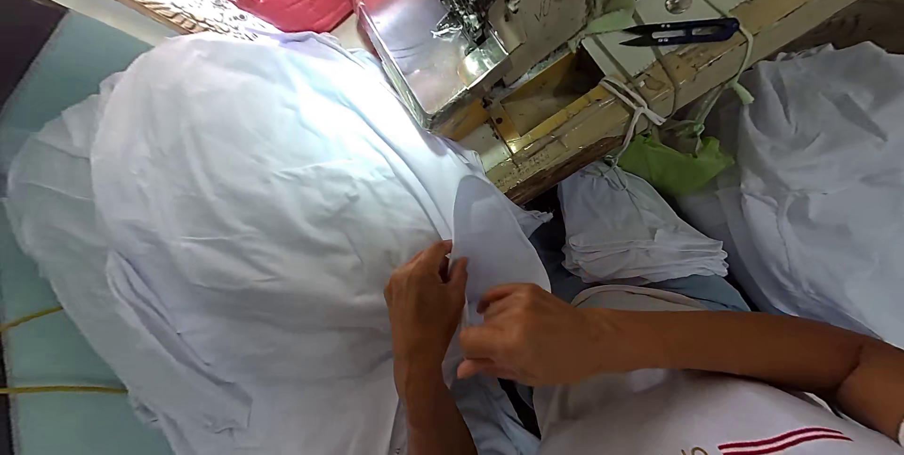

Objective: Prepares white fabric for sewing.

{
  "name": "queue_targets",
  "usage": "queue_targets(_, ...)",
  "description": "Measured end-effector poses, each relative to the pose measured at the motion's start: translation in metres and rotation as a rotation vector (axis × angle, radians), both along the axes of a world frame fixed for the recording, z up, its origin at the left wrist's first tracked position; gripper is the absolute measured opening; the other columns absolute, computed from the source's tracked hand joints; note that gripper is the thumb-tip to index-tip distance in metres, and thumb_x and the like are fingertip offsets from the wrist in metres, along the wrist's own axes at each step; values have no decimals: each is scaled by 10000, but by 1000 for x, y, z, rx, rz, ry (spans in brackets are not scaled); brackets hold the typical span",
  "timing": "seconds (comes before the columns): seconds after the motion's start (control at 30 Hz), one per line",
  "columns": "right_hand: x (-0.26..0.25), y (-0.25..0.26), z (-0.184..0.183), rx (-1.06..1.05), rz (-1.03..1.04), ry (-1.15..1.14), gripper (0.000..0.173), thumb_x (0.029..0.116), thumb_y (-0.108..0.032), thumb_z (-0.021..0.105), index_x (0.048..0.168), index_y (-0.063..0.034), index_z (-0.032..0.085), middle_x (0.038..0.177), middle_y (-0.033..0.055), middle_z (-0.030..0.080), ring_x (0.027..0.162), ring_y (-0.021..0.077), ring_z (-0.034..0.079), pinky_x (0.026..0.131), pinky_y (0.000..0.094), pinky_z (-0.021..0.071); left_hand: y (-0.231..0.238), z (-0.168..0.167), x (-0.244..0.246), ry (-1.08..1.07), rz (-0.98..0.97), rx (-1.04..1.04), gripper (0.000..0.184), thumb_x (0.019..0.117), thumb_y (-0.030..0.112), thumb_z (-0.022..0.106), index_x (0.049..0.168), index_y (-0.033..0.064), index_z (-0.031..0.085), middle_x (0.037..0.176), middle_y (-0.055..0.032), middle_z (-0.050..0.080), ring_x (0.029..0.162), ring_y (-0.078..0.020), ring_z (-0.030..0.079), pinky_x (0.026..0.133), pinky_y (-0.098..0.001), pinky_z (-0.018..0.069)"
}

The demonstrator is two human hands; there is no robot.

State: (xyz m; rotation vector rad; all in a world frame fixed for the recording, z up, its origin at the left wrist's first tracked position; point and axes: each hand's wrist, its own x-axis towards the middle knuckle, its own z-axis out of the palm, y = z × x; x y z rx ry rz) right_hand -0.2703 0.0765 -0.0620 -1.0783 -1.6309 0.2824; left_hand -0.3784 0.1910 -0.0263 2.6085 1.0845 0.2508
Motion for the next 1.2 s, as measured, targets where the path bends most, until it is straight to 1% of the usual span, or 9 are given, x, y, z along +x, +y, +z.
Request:
queue_targets(0.13,25,54,-22,-33,-376,-31,192,948,-186,661,1034,-33,738,1014,119,741,1014,264,702,934,432,531,15,1,-20,-417,41,-3,199,965,87,586,921,-45,728,802,-16,630,739,40,565,689,-112,472)
queue_targets(0.23,33,100,-47,-70,-550,-171,453,811,-183,794,1212,-11,673,1252,197,673,1136,382,653,928,570,511,18,6,-23,-862,18,-265,181,1004,84,553,971,74,730,1053,78,682,1018,12,634,890,-166,538)
queue_targets(0.47,22,90,-28,-75,-422,-106,160,770,94,657,924,52,651,857,198,664,614,296,676,492,394,543,40,44,-24,-1424,510,-480,319,1102,91,284,1011,130,587,803,137,701,764,32,691,724,-176,595)
queue_targets(0.63,74,71,51,-1,-601,-107,155,744,85,672,889,31,670,903,188,683,728,307,684,583,450,543,36,53,-31,-1254,276,-301,283,1055,86,440,897,204,643,756,197,678,698,85,648,651,-116,554)
queue_targets(0.73,104,50,51,5,-633,-169,245,751,79,640,984,13,676,1051,190,680,847,297,693,634,447,562,31,24,-50,-987,-69,-320,117,943,375,691,924,266,731,855,214,693,780,118,625,696,-86,523)
queue_targets(0.87,98,17,4,-274,-328,-169,262,826,95,650,1036,-4,769,1032,194,722,918,308,721,785,451,602,14,-21,-58,-583,9,-270,223,871,157,729,964,-45,744,900,-79,740,809,-36,678,764,-208,551)
queue_targets(0.97,92,9,-20,-309,-200,-60,174,917,-72,658,1008,-53,805,1040,138,741,986,279,689,882,450,543,10,-45,-62,-824,101,-355,138,935,92,635,897,17,745,946,10,698,911,-1,642,833,-179,531)
queue_targets(1.07,89,12,-12,-385,-72,317,220,997,-130,594,1036,-35,788,1167,49,740,1169,108,637,1029,299,492,3,-36,-60,-1246,149,-680,296,1046,177,507,938,178,782,1034,54,777,987,-47,716,880,-249,590)
queue_targets(1.2,70,28,7,-578,13,886,272,1047,-60,425,949,-97,676,873,-64,702,852,-10,658,819,210,556,2,-20,-40,-1421,270,-785,441,1097,140,327,899,215,714,816,104,728,763,8,690,725,-200,598)
